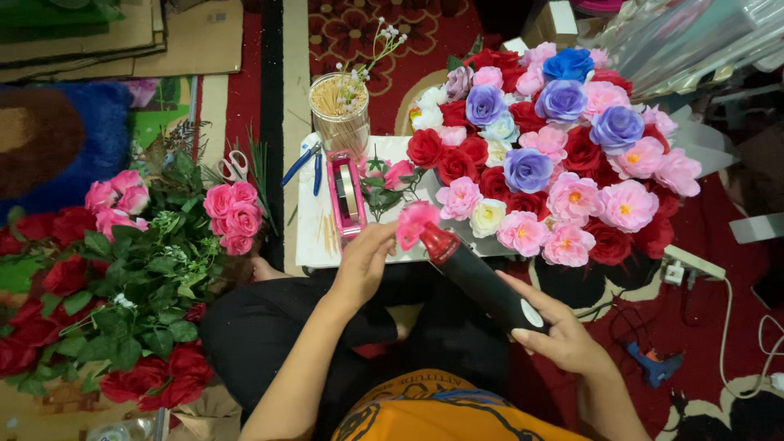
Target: The person assembles a bouquet by hand and using a heat tool, attaching pink flowers to stems and placing them into an arrangement of red, purple, and white flowers.
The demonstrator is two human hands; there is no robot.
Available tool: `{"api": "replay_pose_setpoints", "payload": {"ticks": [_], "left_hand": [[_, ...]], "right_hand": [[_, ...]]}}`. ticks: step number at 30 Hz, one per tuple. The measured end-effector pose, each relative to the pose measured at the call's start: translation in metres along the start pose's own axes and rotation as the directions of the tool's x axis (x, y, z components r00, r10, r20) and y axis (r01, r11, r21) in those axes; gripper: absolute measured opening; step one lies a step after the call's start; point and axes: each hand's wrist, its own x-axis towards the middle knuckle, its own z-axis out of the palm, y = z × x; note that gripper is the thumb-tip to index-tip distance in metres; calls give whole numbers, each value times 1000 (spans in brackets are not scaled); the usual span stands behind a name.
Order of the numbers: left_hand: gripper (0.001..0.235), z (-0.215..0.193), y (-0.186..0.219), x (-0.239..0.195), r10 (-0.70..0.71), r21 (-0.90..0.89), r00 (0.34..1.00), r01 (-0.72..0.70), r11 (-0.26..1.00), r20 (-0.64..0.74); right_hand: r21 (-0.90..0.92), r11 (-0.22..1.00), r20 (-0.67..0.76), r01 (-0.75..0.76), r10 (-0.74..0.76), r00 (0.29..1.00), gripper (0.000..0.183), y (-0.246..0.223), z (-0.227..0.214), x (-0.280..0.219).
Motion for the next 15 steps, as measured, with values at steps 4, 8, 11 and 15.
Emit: {"api": "replay_pose_setpoints", "payload": {"ticks": [4, 8, 11, 15], "left_hand": [[33, -3, -4, 1, -51, 0, 995, 51, 999, -88], [39, 6, -5, -2, -95, 10, 996, 95, 995, -2], [40, 5, 2, 1, -99, -25, 995, 98, 995, -32], [39, 3, 1, 2, -157, -151, 983, 142, 978, -90]], "right_hand": [[2, 999, -19, 47, -47, 999, 70, 5, -7, -4], [-35, 999, 0, 39, -39, 999, 70, 9, -2, -3], [3, 999, -35, 48, -48, 998, 71, 9, -3, -4], [-126, 988, 7, 94, -94, 996, 69, 10, -12, -6]]}}
